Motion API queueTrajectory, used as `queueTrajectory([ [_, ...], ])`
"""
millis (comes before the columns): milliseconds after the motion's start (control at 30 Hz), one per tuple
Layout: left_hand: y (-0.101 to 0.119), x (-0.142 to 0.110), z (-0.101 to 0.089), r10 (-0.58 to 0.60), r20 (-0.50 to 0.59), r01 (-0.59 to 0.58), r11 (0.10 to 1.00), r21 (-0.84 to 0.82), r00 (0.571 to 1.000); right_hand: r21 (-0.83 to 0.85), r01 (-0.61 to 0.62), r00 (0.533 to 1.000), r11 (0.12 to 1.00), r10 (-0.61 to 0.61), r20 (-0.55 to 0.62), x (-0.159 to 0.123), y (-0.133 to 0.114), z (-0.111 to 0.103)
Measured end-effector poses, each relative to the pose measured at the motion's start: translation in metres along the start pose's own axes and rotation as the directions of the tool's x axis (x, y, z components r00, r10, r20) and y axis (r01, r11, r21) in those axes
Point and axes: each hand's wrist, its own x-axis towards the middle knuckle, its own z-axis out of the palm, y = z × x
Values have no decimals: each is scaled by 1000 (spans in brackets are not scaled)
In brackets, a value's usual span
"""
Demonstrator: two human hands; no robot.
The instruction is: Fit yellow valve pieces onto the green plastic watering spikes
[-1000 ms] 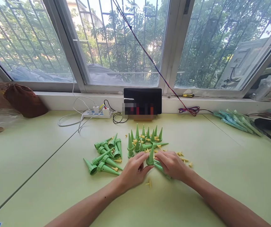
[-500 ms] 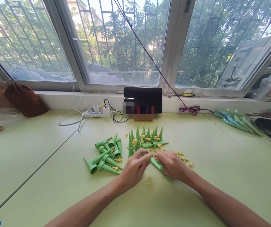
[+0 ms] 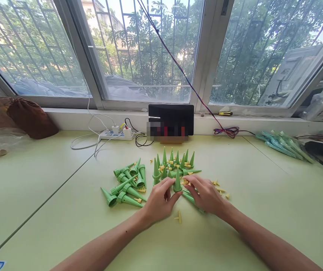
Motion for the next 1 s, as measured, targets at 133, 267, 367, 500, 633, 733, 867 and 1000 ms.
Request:
queueTrajectory([
  [133, 0, 0, 0, 6, -1, -6, 1000, -6, 1000, 5, 9, 1000, 1000, -9, 23, 0, 1, 0],
  [267, 0, -1, 0, 18, 11, -18, 1000, 13, 1000, 9, 19, 999, 1000, -19, 35, 0, 2, 0],
  [367, -1, -1, 1, 30, 15, -30, 999, 26, 999, 21, 23, 999, 1000, -24, 28, 0, 1, 1],
  [500, -1, -1, 0, 47, 9, -47, 998, 38, 999, 26, 36, 999, 999, -37, 12, 2, 0, 0],
  [633, -1, -2, 0, 55, 2, -55, 997, 48, 998, 32, 44, 999, 999, -44, 4, 3, -1, -1],
  [733, -1, -2, 1, 57, 1, -57, 997, 50, 998, 31, 44, 999, 999, -44, -1, 4, -1, -1],
  [867, -1, -2, 0, 66, 1, -66, 996, 58, 998, 31, 41, 999, 999, -41, 9, 3, -1, 0],
  [1000, -1, -1, -1, 64, 2, -64, 996, 55, 998, 35, 28, 999, 999, -29, 39, 3, -1, 0],
])
